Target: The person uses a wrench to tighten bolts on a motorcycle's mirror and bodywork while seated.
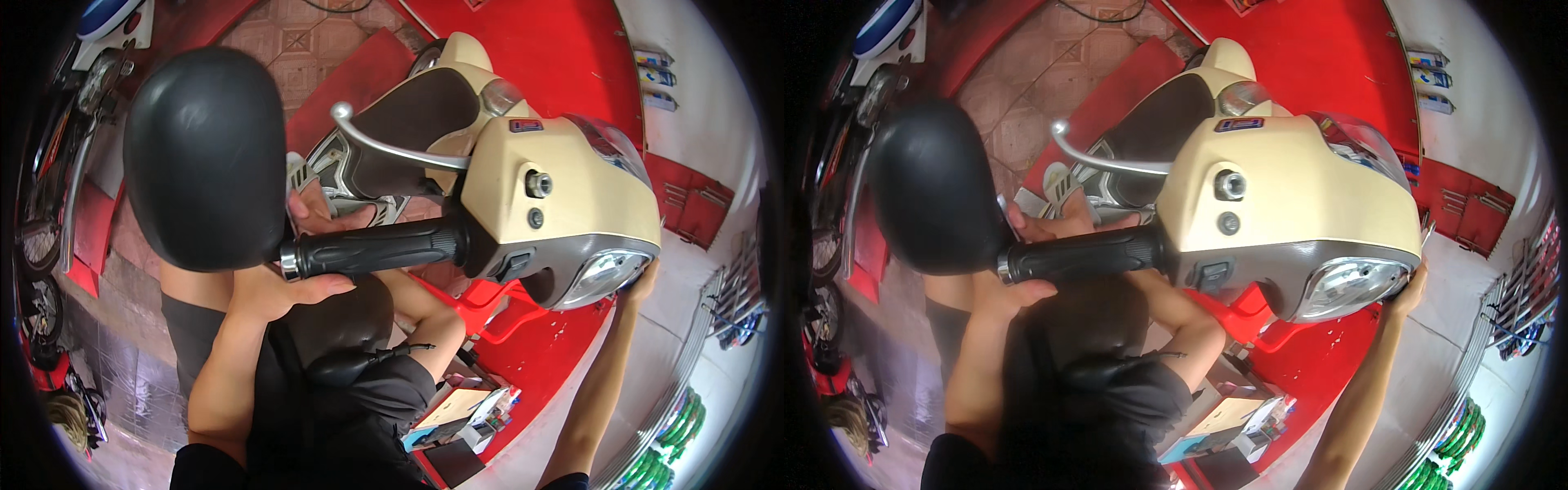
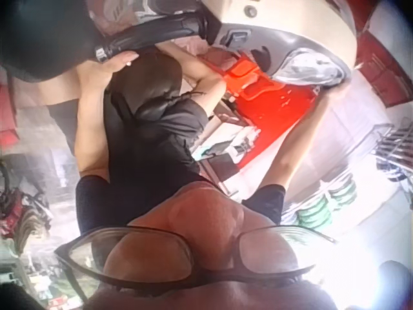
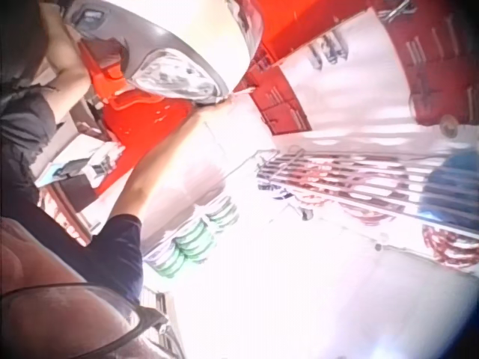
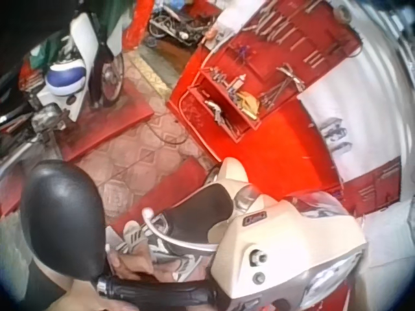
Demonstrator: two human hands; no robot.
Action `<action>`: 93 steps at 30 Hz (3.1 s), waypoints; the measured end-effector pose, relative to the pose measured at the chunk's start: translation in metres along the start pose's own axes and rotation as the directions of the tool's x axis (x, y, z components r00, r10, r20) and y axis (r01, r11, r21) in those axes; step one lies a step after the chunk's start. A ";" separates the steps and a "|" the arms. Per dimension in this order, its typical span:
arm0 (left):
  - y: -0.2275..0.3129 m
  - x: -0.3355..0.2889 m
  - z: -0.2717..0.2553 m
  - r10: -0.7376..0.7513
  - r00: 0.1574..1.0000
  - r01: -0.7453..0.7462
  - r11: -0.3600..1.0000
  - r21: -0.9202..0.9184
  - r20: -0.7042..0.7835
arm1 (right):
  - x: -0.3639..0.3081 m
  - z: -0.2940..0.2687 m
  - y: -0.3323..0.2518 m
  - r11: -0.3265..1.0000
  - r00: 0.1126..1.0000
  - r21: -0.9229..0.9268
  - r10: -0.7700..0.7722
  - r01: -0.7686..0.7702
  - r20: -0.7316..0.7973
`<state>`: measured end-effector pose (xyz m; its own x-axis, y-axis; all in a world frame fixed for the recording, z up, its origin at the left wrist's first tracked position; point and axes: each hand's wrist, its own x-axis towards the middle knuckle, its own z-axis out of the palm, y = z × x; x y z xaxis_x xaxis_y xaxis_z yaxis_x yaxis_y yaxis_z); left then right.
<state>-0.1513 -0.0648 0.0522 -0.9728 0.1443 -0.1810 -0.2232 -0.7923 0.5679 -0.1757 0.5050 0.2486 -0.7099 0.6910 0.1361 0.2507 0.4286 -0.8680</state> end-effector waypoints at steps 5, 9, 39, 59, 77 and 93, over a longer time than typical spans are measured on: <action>-0.007 0.001 -0.023 0.107 0.988 -0.136 0.947 0.292 0.114 | -0.002 0.006 -0.003 0.999 0.999 -0.023 -0.045 0.045 -0.011; -0.010 -0.002 -0.023 0.088 0.992 -0.114 0.940 0.322 0.093 | -0.009 0.014 -0.010 0.997 0.998 -0.036 -0.061 0.061 -0.012; -0.003 -0.002 0.000 0.103 0.992 -0.085 0.975 0.204 -0.078 | 0.020 -0.013 0.008 0.999 1.000 0.045 -0.017 0.018 -0.022; -0.002 -0.002 -0.006 0.095 0.994 -0.083 0.981 0.177 -0.058 | -0.209 0.200 -0.171 0.690 0.681 -0.266 -0.439 0.674 0.586; 0.013 -0.004 -0.006 0.019 0.999 -0.031 0.900 0.435 0.034 | -0.214 0.260 -0.181 0.406 0.405 -0.251 -0.356 0.879 0.842; 0.009 0.000 -0.008 0.013 0.995 -0.055 0.905 0.421 0.102 | -0.209 0.260 -0.172 0.407 0.363 -0.210 -0.349 0.889 0.864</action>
<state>-0.1531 -0.0764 0.0509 -0.9769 0.1933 -0.0906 -0.1741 -0.4754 0.8624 -0.2418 0.1358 0.2448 -0.9140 -0.4011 -0.0605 -0.3909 0.9108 -0.1327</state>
